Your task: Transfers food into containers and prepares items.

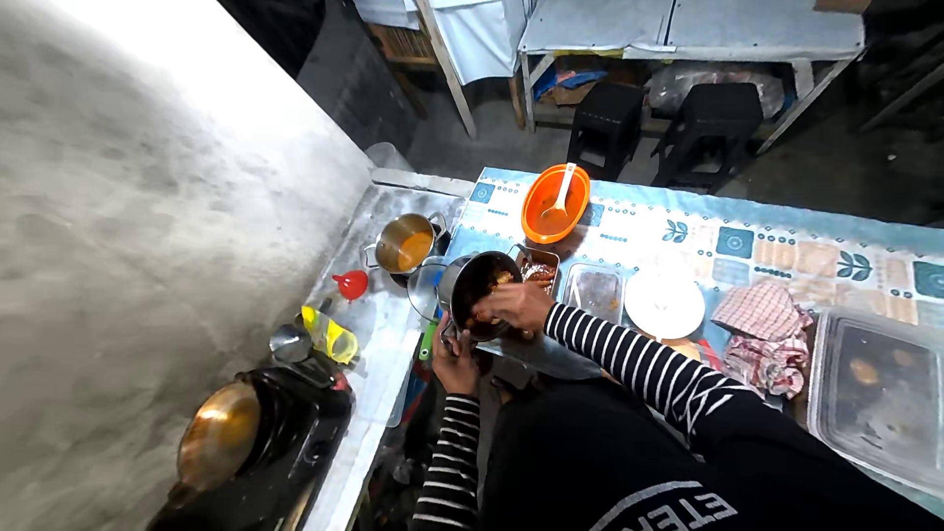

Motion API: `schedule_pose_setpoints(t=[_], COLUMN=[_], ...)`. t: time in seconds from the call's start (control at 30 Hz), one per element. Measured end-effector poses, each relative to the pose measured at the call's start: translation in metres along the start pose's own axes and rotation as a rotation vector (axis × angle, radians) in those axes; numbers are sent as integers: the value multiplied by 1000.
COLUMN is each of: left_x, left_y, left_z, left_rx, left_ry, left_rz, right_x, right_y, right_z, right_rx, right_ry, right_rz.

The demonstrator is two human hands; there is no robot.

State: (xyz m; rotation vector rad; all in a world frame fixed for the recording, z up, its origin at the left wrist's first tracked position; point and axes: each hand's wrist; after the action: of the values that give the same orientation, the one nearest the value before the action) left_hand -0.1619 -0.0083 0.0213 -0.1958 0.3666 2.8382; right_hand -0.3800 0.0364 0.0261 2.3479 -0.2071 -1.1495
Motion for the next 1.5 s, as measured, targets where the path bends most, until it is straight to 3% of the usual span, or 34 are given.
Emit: schedule_pose_setpoints(t=[0.13,0.33,0.5,0.67,0.83,1.0,1.1,1.5], left_x=[1,18,24,33,37,34,32,30], left_y=[-4,-13,-17,-16,-21,-21,-18,-27], left_z=[-4,-4,-15,-18,-31,-30,-29,-21], left_rx=[139,271,344,389,405,491,498,521], left_ry=[147,305,415,449,452,412,415,377], left_rz=[-41,-32,-48,-49,-95,-190,-221,-234], right_x=[-15,-8,-6,-17,-26,-21,-18,-14], right_y=[1,-26,-38,-53,-76,-95,-104,-82], right_z=[30,51,50,37,27,26,24,15], right_rx=[193,585,773,734,674,554,554,360], right_ry=[-164,-17,175,66,4,-45,10,-179], right_rz=[151,-91,-125,-164,-44,194,207,364])
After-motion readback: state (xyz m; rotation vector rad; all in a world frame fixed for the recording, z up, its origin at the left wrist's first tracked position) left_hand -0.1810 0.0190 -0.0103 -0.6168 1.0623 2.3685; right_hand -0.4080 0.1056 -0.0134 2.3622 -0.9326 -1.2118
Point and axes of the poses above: each hand's wrist, its own y-axis towards the middle knuckle, its own x-axis out of the palm, z = x × y, and after that the axes turned 5 degrees about -y, right-handed
